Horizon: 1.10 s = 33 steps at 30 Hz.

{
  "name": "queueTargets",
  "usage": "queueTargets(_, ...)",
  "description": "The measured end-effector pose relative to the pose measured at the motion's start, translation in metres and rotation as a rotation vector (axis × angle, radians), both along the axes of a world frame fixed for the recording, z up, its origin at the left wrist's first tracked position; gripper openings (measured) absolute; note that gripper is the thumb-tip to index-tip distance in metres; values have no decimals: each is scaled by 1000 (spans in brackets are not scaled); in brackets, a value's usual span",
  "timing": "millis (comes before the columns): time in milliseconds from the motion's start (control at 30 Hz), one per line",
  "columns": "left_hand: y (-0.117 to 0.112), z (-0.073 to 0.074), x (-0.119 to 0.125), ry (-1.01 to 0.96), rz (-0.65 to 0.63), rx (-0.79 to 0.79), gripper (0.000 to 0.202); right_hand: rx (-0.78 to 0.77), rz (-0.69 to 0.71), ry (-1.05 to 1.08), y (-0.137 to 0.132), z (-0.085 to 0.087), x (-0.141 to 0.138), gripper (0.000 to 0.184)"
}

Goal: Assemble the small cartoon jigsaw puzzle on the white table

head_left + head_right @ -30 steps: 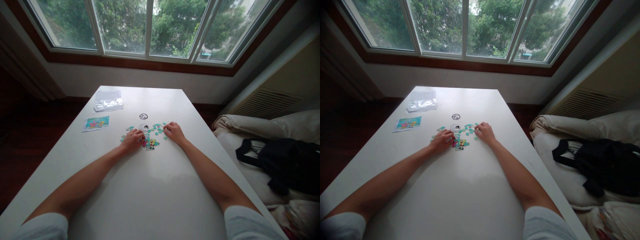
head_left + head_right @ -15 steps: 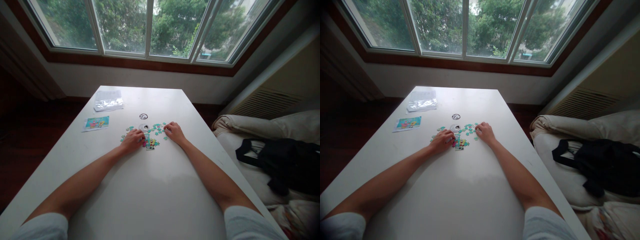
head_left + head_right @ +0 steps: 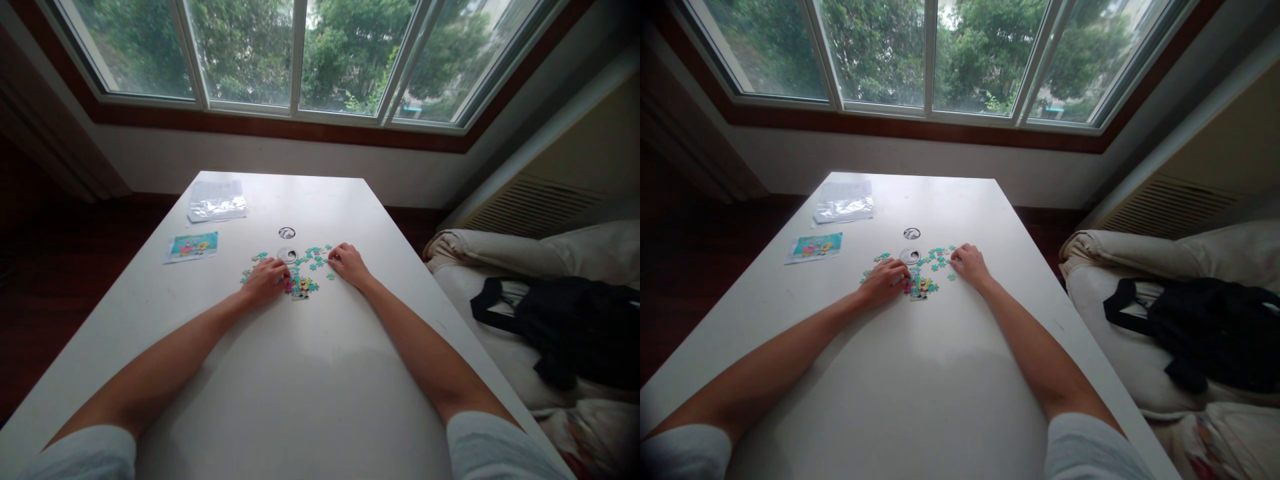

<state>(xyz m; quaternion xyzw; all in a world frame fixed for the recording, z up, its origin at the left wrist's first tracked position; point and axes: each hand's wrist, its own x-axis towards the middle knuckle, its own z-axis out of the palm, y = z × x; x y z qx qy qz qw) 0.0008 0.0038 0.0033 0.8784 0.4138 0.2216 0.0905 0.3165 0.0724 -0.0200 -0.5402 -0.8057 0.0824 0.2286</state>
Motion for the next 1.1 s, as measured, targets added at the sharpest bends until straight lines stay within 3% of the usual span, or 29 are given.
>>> queueTargets(1100, 0, -1, 0, -9, -2, -8, 13, -6, 39, -37, -5, 5, -4, 16)
